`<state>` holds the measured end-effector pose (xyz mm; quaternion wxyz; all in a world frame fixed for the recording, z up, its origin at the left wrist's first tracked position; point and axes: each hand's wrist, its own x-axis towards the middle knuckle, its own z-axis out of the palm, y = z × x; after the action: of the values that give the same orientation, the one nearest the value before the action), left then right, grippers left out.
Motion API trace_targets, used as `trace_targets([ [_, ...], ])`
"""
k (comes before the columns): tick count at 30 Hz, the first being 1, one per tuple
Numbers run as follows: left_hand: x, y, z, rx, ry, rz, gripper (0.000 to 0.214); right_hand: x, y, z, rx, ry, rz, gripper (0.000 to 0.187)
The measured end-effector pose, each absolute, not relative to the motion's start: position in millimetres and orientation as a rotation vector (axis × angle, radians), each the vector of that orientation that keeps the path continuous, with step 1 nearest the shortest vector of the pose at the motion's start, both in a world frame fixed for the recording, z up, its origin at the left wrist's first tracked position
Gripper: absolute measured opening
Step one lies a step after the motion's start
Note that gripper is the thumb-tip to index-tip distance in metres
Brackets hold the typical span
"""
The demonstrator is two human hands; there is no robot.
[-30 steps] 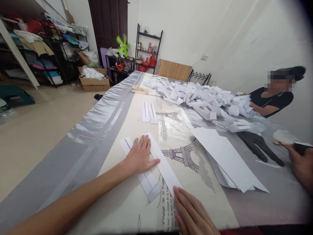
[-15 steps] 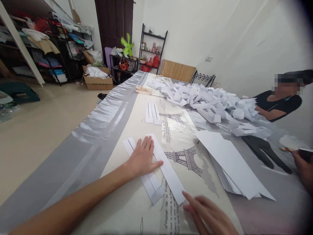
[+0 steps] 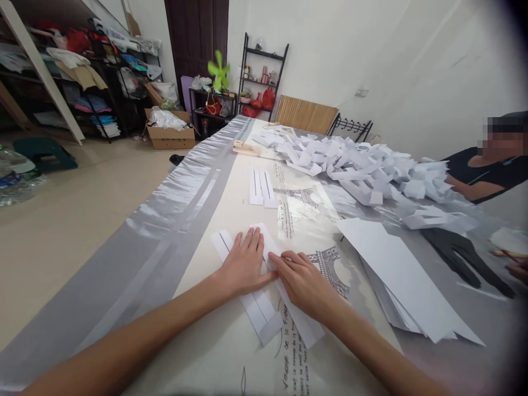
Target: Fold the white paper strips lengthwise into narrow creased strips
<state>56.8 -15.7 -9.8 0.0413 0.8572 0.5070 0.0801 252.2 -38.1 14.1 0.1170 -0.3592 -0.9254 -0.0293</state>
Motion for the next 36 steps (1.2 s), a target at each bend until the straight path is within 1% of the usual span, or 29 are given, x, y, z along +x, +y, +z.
trace_targets([
  [3, 55.9, -14.5, -8.1, 2.616, 1.549, 0.219, 0.100, 268.6, -61.9, 19.0, -1.027, -2.755, -0.133, 0.055],
  [6, 53.7, -12.8, -5.6, 2.616, 1.501, 0.185, 0.115, 286.5, -85.4, 18.6, -0.967, -2.815, -0.238, 0.065],
  [8, 52.3, -12.1, -3.7, 2.611, 1.477, 0.151, 0.121, 298.0, -101.5, 17.3, -0.926, -2.851, -0.307, 0.068],
  [13, 50.7, -12.4, -0.8, 2.623, 1.471, 0.170, 0.119, 318.9, -143.8, 19.5, -0.831, -2.880, -0.477, 0.065],
  [16, 49.8, -12.8, -1.4, 2.616, 1.473, 0.191, 0.119, 324.8, -163.0, 23.5, -0.801, -2.874, -0.550, 0.057],
  [18, 48.9, -12.5, -2.7, 2.612, 1.474, 0.214, 0.119, 324.1, -164.6, 27.6, -0.822, -2.858, -0.498, 0.050],
  [20, 48.1, -11.7, -4.0, 2.622, 1.471, 0.240, 0.118, 317.9, -151.7, 32.7, -0.898, -2.823, -0.286, 0.043],
  [22, 47.7, -10.7, -4.4, 2.635, 1.466, 0.254, 0.118, 305.6, -123.6, 36.8, -0.987, -2.760, 0.019, 0.037],
  [23, 47.7, -10.3, -4.2, 2.641, 1.467, 0.258, 0.118, 297.6, -105.3, 37.4, -1.037, -2.688, 0.098, 0.035],
  [25, 48.3, -9.9, -2.8, 2.649, 1.473, 0.267, 0.115, 279.2, -65.8, 34.7, -1.130, -2.579, 0.110, 0.036],
  [29, 50.4, -10.4, 0.3, 2.661, 1.493, 0.284, 0.105, 247.1, -8.6, 16.3, -1.195, -2.669, -0.079, 0.033],
  [36, 40.3, -3.5, 3.5, 2.670, 1.440, 0.242, 0.111, 240.2, -4.5, -5.0, -1.170, -2.687, -0.137, 0.036],
])
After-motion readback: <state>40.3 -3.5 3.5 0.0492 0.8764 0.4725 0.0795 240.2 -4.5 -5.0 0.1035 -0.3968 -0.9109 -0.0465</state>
